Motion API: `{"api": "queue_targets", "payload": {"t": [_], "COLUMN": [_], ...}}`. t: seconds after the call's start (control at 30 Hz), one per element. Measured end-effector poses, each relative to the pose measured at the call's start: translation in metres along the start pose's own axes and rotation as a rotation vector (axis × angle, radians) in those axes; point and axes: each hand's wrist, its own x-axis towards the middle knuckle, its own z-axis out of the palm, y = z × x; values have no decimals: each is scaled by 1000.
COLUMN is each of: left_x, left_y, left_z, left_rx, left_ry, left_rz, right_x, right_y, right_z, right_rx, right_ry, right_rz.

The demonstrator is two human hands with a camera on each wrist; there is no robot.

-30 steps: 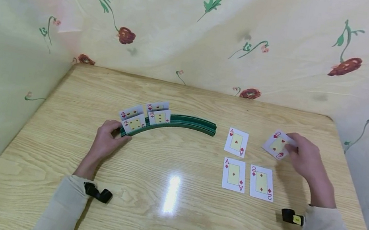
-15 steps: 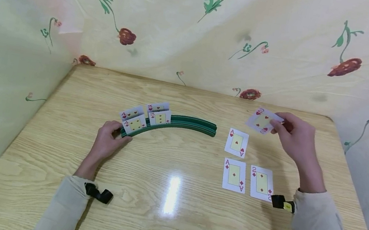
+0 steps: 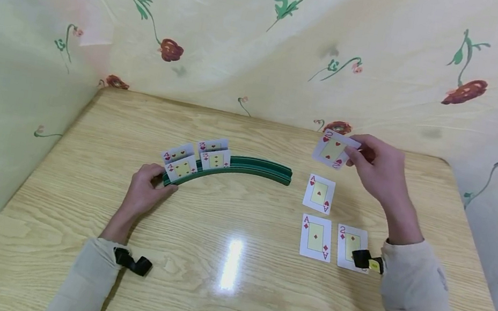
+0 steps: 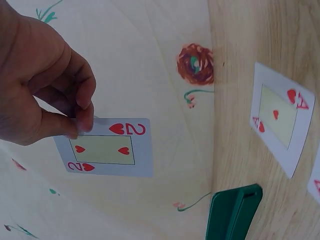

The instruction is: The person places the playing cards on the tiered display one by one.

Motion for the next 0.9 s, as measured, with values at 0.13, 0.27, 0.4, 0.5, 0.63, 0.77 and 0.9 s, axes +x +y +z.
{"api": "queue_targets", "payload": {"t": [0.13,0.27,0.4,0.5,0.63,0.77,0.9], "left_x": [-1,-1,0,1,0,0,0], "left_y": [0,0,-1,-1,1,2,3], "left_z": [0,0,0,0,-1,-1,-1], "left_rx": [1,3,5,4,-2,-2,-1], "left_ry": [2,-3,-5,-6,-8,-12,-12], "left_rz": [1,-3,-7,-9,-12,-12,-7], "right_x": [7,15,22,27,33,39,42], "right_y": [-8,-16,-25,-30,-35,-38,-43], "right_z": [7,15,24,30,40,51,63], "right_rx": [9,36,72,75,70,90,117], "right_ry": [-5,-12,-33,-50,-75,-95,-121], "right_rz": [16,36,15,-7,-19,-35,-51]}}
